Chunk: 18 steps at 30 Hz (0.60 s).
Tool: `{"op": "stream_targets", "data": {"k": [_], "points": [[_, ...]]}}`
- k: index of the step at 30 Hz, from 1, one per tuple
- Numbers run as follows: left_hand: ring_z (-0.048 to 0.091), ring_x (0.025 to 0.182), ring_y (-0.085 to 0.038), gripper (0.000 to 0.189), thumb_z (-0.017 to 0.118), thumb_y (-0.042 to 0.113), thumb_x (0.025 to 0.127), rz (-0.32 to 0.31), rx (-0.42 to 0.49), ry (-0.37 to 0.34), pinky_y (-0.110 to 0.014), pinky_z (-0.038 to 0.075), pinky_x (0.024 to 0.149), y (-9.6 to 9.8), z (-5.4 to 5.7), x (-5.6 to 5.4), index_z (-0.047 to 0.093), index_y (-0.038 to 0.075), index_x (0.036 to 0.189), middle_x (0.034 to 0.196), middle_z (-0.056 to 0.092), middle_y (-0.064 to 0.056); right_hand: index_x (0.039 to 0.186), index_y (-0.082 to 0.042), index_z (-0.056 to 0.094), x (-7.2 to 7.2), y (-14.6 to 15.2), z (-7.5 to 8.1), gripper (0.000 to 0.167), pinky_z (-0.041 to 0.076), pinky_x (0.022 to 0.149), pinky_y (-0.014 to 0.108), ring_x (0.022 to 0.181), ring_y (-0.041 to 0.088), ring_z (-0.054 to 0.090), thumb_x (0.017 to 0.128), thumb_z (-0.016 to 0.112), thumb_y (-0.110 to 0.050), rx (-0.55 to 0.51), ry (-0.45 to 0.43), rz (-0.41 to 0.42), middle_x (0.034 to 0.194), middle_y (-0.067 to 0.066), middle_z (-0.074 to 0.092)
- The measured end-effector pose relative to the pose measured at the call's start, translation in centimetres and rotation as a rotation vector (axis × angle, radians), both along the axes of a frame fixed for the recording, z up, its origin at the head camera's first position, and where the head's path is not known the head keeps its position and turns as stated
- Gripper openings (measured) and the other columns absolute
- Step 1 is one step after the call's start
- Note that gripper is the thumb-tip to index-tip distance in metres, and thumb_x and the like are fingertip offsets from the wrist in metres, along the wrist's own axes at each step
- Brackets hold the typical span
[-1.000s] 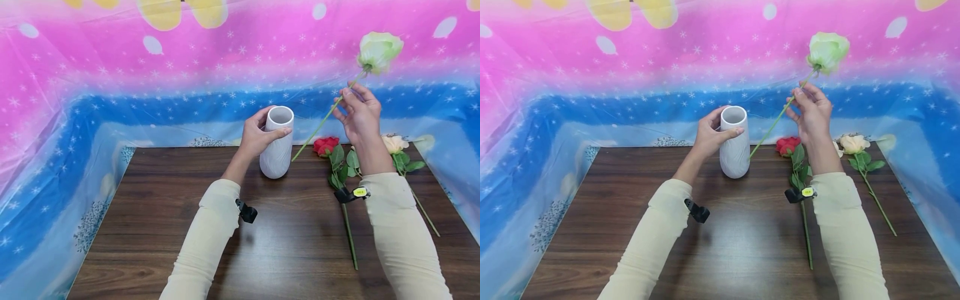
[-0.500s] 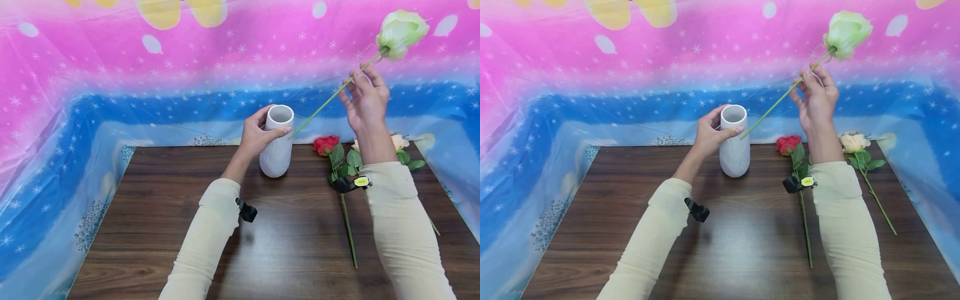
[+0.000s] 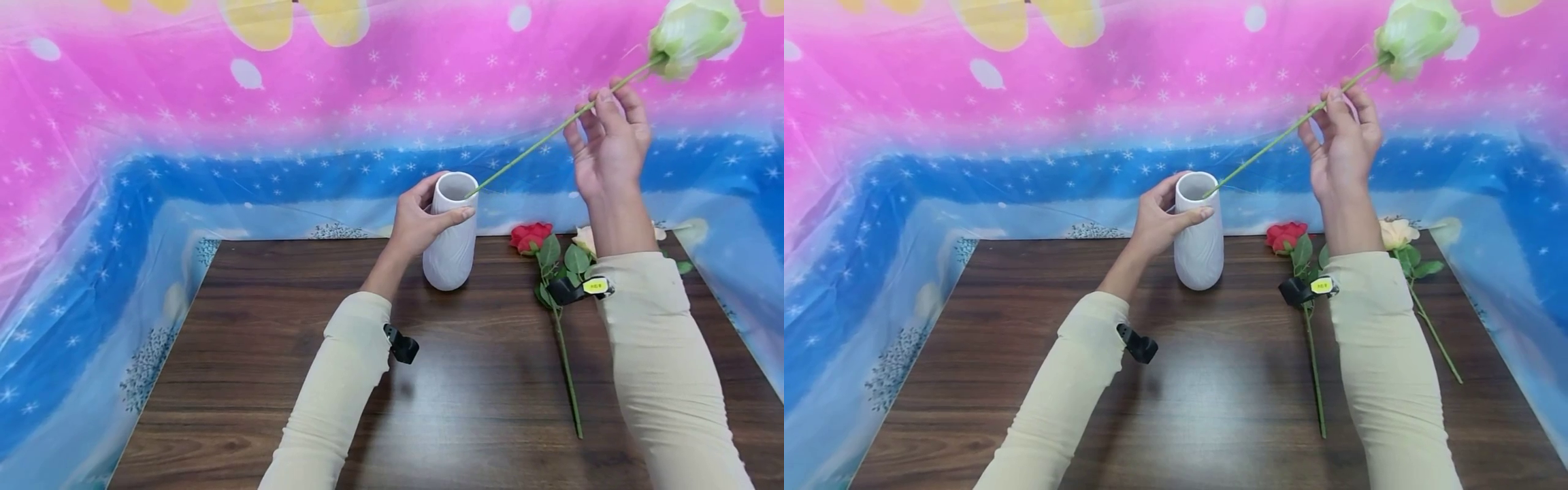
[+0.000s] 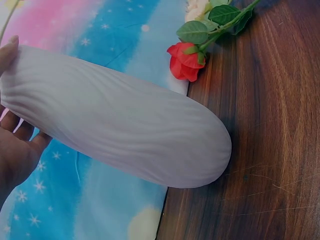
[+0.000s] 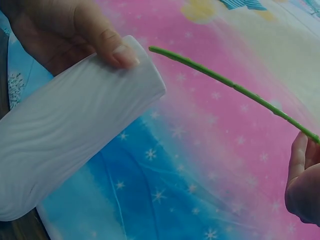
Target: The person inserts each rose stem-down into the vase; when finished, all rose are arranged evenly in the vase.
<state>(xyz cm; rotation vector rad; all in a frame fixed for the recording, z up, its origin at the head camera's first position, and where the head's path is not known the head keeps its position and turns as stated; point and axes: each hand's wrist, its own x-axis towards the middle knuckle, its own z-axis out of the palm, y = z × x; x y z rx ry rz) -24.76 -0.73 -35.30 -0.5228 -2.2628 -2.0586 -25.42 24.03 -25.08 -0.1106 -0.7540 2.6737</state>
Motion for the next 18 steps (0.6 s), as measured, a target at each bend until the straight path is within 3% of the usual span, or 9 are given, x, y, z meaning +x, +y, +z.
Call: {"op": "stream_targets", "data": {"k": [8,18], "points": [[0.066,0.123,-0.024,0.069,0.085,0.016,0.082,0.001,-0.005,0.0,-0.04,0.055,0.104,0.0,-0.1,0.0,0.056,0.012,0.145,0.133,0.067,-0.01,0.105,-0.005,0.066,0.0,-0.4,0.4,0.007,0.058,0.058,0.033,0.07,0.022,0.066,0.099,0.062,-0.003,0.039,0.026,-0.027,0.083,0.01,0.067],[0.066,0.122,-0.023,0.069,0.086,0.016,0.082,0.004,0.001,0.001,-0.039,0.056,0.103,0.0,0.0,0.0,0.057,0.013,0.144,0.133,0.067,-0.01,0.104,-0.002,0.066,0.2,-1.6,0.4,0.008,0.06,0.06,0.031,0.072,0.022,0.066,0.097,0.062,0.002,0.123,0.132,-0.026,0.087,0.012,0.064]]}}
